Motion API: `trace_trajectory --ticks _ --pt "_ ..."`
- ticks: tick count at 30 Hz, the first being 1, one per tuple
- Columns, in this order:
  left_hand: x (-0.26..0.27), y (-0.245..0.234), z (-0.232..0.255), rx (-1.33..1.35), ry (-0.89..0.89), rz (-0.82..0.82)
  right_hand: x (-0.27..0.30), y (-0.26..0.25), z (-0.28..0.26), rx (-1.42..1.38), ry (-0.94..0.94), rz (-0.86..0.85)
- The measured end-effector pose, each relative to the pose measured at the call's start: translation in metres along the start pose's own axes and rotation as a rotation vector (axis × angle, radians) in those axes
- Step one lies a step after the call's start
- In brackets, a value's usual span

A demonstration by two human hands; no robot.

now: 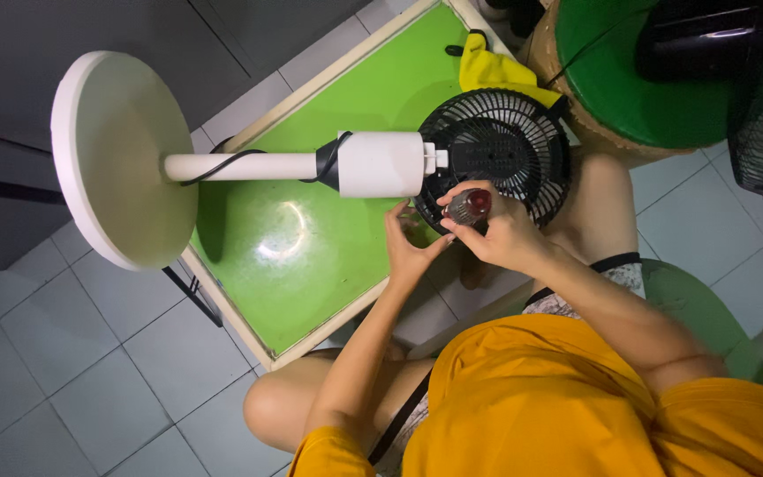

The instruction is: The person uses a screwdriver to tighten screws on the front grill of a standing fan. They work on multiple screws around the grill, occasionally repositioning the fan to access different areas.

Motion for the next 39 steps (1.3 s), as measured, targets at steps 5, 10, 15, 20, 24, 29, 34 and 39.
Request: trace_trajectory --ticks 5,10,15,20,24,29,34,39 --pt "0.000 -0.005 0.014 -0.014 0.096 0.025 0.001 0.003 0.000 0.000 -0.016 -0.014" --pt "-0.005 -0.008 0.029 0.000 0.164 0.019 0.001 0.002 -0.001 0.012 0.005 0.014" --pt "-0.021 -0.030 0.063 0.100 0.212 -0.021 0.003 -0.003 0.001 0.028 0.005 0.044" --pt "-0.027 -0.050 0.155 0.228 0.359 -0.086 0.012 -0.002 0.030 0.177 0.153 0.090" --pt "-0.030 -0.035 0.212 0.141 0.508 -0.085 0.018 0.007 0.041 0.344 0.104 0.118" --pt "-0.039 -0.026 0.219 0.117 0.505 -0.177 0.007 -0.020 0.016 0.152 0.218 -0.023" --pt "-0.041 -0.017 0.183 0.328 0.261 -0.359 -0.015 -0.072 -0.081 0.056 -0.227 -0.152" --pt "-0.044 -0.013 0.167 0.547 0.187 -0.371 -0.028 -0.068 -0.095 0.260 -0.141 -0.272"
Point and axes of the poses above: each hand's wrist, its own x-axis away from the middle knuckle, its own y-axis out of the palm, z = x × y, the point moved 8 cm from there along -x, towards the middle knuckle
